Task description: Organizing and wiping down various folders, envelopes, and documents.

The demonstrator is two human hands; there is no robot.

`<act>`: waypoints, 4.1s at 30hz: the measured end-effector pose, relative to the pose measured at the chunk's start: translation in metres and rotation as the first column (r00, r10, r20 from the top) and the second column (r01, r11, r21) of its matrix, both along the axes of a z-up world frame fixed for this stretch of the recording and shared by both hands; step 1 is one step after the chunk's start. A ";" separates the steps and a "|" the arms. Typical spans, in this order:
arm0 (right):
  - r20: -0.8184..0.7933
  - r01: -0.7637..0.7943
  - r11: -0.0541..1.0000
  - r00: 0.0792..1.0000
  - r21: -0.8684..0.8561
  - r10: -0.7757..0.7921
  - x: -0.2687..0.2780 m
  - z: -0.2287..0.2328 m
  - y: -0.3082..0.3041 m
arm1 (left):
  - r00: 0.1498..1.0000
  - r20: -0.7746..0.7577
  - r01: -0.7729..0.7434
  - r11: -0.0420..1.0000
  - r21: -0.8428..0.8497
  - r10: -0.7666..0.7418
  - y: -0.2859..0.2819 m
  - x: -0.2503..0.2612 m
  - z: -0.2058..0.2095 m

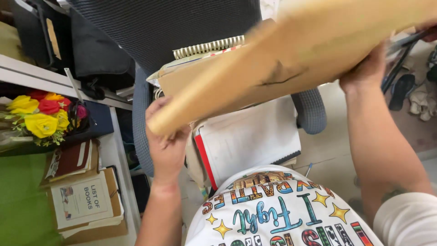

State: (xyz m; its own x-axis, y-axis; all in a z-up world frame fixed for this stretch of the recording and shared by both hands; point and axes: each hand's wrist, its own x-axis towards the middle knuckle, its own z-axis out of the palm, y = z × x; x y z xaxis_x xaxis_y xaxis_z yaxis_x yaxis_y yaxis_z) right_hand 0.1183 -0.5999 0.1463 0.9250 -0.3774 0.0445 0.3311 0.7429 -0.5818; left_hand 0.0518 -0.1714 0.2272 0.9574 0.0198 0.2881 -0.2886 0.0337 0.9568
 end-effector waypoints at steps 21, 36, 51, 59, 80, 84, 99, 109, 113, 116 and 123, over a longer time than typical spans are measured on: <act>-0.830 -0.781 -0.384 0.554 -0.493 -0.062 0.028 -0.017 0.004 | 0.970 0.120 0.146 0.902 0.406 -0.211 0.040 -0.033 -0.056; -0.464 -0.117 -0.460 0.423 -0.880 0.778 -0.034 0.107 0.214 | 0.968 0.250 -0.158 0.840 0.518 0.028 0.028 -0.014 -0.045; -0.333 -0.316 -0.498 0.941 -0.807 -0.057 -0.011 0.085 -0.048 | 0.962 -0.149 0.204 0.965 -0.167 -0.229 0.034 0.088 -0.050; -0.330 -0.218 0.854 0.942 -0.472 0.058 0.000 -0.054 -0.023 | 0.942 -0.276 0.188 0.981 -0.037 -0.191 0.037 0.101 -0.122; -0.358 -0.405 0.601 0.911 -0.689 0.203 0.045 0.033 0.083 | 0.887 -0.282 0.149 0.805 -0.574 -0.365 0.132 0.020 -0.060; -0.591 -0.673 0.490 0.733 -0.555 0.337 0.062 0.031 0.122 | 0.860 -0.471 -0.141 0.794 -0.591 -0.198 0.163 -0.020 -0.091; -0.386 -0.948 0.307 0.252 0.086 0.887 0.054 0.006 0.373 | 0.822 -0.559 -0.569 0.171 -0.804 0.108 0.175 -0.251 -0.237; -0.487 -1.000 0.005 0.010 -0.010 0.873 0.014 -0.023 0.557 | 0.666 -0.548 -0.608 -0.056 -0.792 0.506 0.187 -0.299 -0.215; -0.488 -0.966 -0.060 -0.179 0.250 0.854 0.013 -0.079 0.544 | 0.487 -0.536 -0.684 -0.081 -0.725 0.690 0.211 -0.286 -0.175; -0.587 -0.975 -0.106 -0.203 0.194 0.784 0.009 -0.071 0.527 | 0.392 -0.450 -0.723 -0.033 -0.690 0.802 0.250 -0.284 -0.174; -0.689 -0.942 -0.231 -0.336 0.244 0.642 0.014 -0.107 0.496 | 0.265 -0.300 -0.622 -0.075 -0.779 0.917 0.351 -0.276 -0.203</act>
